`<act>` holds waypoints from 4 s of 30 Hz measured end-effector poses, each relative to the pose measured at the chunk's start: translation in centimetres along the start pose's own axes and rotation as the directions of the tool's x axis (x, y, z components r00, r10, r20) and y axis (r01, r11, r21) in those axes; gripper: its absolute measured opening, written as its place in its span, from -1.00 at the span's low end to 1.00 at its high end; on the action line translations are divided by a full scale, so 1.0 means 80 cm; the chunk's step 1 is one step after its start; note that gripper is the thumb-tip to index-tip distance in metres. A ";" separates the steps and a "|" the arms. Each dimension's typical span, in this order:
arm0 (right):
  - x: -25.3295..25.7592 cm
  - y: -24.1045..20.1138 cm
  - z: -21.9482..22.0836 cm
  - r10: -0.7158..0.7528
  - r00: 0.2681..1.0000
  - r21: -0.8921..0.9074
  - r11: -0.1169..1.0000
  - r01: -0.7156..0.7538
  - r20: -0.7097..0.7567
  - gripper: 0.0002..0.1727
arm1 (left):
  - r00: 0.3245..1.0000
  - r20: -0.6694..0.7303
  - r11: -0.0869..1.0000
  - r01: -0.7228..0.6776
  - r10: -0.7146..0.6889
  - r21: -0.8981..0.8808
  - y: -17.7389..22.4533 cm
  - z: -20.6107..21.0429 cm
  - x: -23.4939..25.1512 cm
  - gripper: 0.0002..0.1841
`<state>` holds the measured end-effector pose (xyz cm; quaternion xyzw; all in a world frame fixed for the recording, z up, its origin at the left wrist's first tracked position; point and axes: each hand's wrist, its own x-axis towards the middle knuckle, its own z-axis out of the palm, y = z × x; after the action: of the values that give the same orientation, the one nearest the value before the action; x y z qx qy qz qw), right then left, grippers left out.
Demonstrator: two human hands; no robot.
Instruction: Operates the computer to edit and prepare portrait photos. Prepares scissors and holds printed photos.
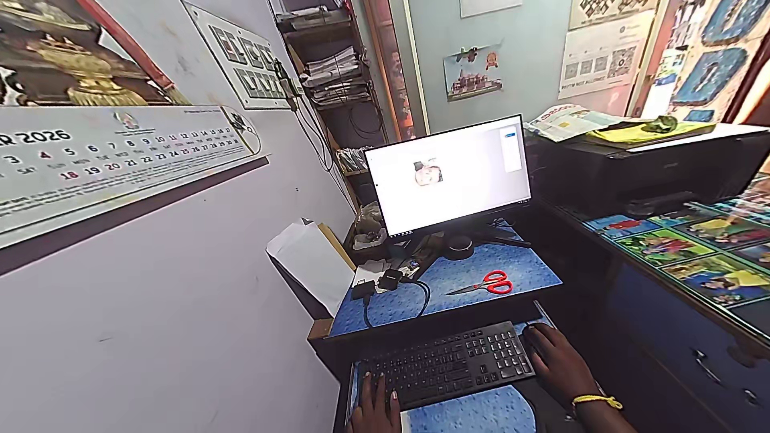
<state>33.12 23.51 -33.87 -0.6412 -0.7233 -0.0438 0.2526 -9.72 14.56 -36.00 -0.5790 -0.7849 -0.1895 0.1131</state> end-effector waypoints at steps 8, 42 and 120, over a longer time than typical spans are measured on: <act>0.000 0.004 0.004 -0.015 1.000 -0.014 1.000 0.015 0.009 -0.45 | 0.998 0.058 1.000 0.025 -0.026 0.016 0.004 -0.005 0.003 -0.41; 0.000 0.002 0.001 -0.035 0.999 -0.007 0.999 0.035 -0.018 -0.48 | 0.988 0.113 0.986 -0.090 0.106 -0.142 -0.014 0.012 0.009 -0.37; 0.000 -0.001 -0.003 0.000 0.996 -0.045 0.999 -0.004 -0.093 -0.39 | 0.981 0.175 0.992 -0.070 0.089 -0.109 -0.013 0.011 0.011 -0.25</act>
<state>33.10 23.40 -33.62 -0.6448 -0.7089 -0.0894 0.2714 -10.98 15.46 -36.62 -0.6296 -0.7575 -0.1718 0.0195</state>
